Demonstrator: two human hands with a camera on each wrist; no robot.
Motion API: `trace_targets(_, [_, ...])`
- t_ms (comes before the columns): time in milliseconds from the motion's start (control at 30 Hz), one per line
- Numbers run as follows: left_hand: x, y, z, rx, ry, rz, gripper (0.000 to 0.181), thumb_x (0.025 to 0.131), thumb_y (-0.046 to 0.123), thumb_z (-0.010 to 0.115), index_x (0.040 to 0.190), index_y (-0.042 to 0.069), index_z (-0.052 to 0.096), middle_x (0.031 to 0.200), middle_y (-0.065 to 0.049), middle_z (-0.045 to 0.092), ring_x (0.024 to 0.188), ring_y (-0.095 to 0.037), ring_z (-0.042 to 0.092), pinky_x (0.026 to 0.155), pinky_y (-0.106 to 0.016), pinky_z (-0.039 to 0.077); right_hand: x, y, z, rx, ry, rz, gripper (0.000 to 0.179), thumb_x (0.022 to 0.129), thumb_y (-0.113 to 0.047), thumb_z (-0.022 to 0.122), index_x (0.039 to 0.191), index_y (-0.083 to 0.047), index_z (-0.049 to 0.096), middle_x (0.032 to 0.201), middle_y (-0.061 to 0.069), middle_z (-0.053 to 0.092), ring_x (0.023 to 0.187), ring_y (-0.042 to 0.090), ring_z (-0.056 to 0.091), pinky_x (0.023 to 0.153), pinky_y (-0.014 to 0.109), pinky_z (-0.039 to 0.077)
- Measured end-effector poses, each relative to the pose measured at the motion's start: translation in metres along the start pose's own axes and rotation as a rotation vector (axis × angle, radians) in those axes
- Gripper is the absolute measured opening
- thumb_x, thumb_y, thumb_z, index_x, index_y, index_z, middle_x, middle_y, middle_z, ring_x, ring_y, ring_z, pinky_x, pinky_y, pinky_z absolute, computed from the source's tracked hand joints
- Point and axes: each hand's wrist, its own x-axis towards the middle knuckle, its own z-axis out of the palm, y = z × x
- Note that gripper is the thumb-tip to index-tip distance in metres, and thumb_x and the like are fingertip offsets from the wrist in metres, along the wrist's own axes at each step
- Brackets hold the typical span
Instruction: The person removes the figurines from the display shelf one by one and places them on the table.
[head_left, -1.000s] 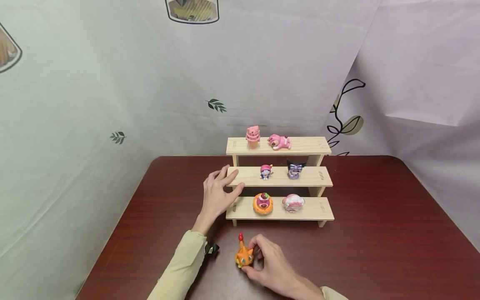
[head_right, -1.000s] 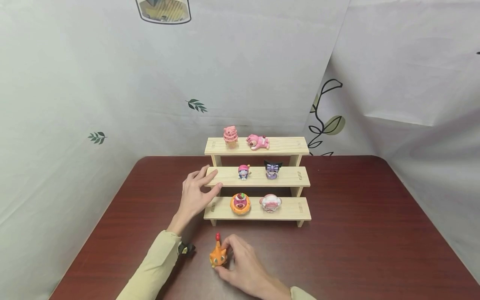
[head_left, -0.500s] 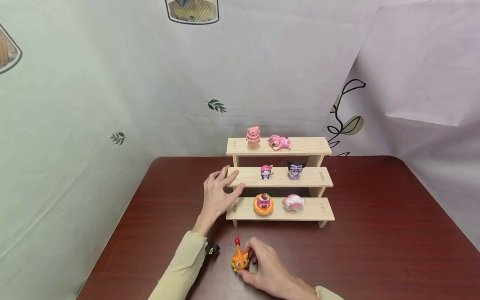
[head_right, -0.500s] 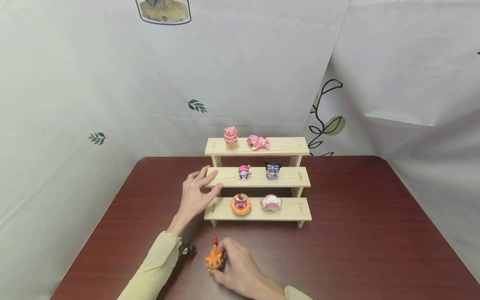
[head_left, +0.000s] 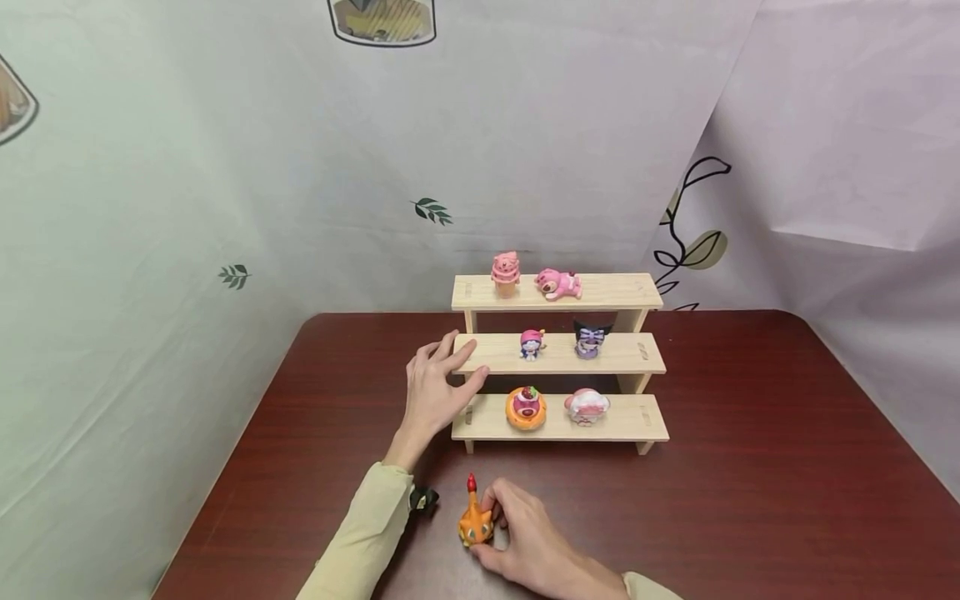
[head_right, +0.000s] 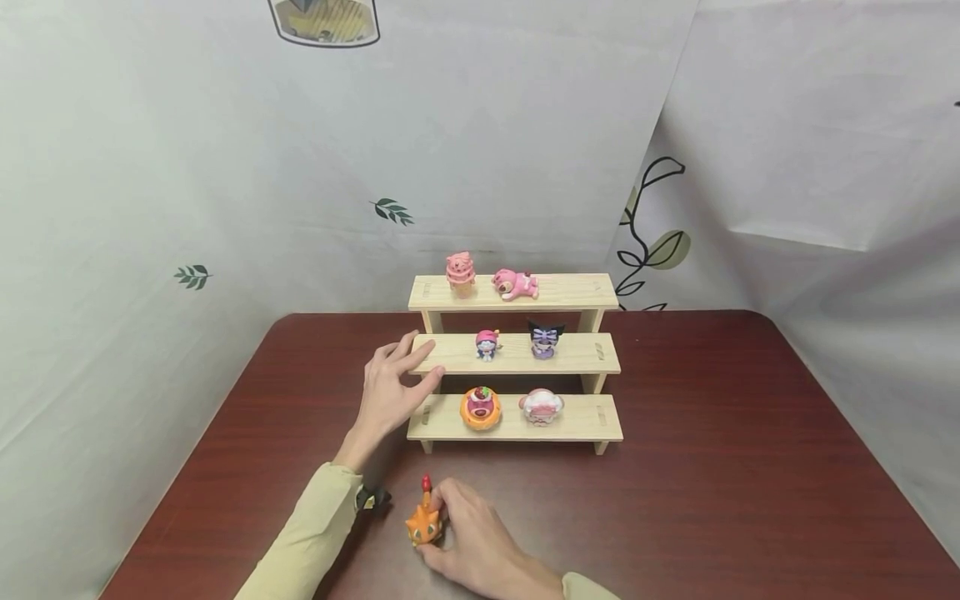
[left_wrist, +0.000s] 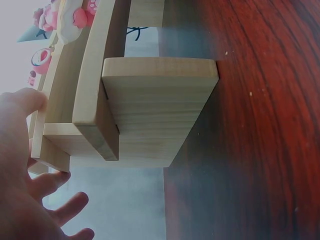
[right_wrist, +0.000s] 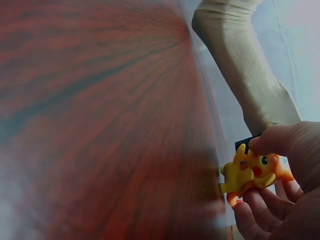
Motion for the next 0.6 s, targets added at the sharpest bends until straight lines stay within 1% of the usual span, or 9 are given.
trace_targets(133, [-0.0001,0.0000,-0.0004,-0.004,-0.003,-0.005,0.050,0.086,0.039,0.073,0.129,0.013,0.071,0.142,-0.016,0.055,0.122,-0.043,0.047,0.100,-0.065,0.027,0.0016,-0.0015,0.0007,-0.015,-0.003,0.007,0.051,0.065,-0.007,0.091,0.096,-0.014,0.051,0.091,-0.013,0.050,0.078,0.002,0.053,0.065,0.015,0.046])
trace_targets(367, [-0.0005,0.0001,-0.0006,-0.005,-0.006,-0.009,0.051,0.086,0.040,0.073,0.129,0.012,0.070,0.142,-0.017,0.055,0.122,-0.042,0.047,0.100,-0.064,0.027,0.0037,-0.0041,0.0006,-0.039,-0.021,0.043,0.049,0.068,-0.009,0.091,0.097,-0.016,0.051,0.091,-0.013,0.050,0.081,0.002,0.053,0.068,0.017,0.046])
trace_targets(600, [-0.0003,0.0009,-0.0007,-0.008,-0.009,-0.014,0.051,0.086,0.040,0.074,0.129,0.013,0.070,0.143,-0.016,0.055,0.123,-0.043,0.047,0.101,-0.065,0.026,0.0042,-0.0044,0.0009,-0.098,-0.030,0.025,0.050,0.069,-0.013,0.091,0.097,-0.016,0.050,0.093,-0.015,0.048,0.083,0.002,0.050,0.071,0.018,0.044])
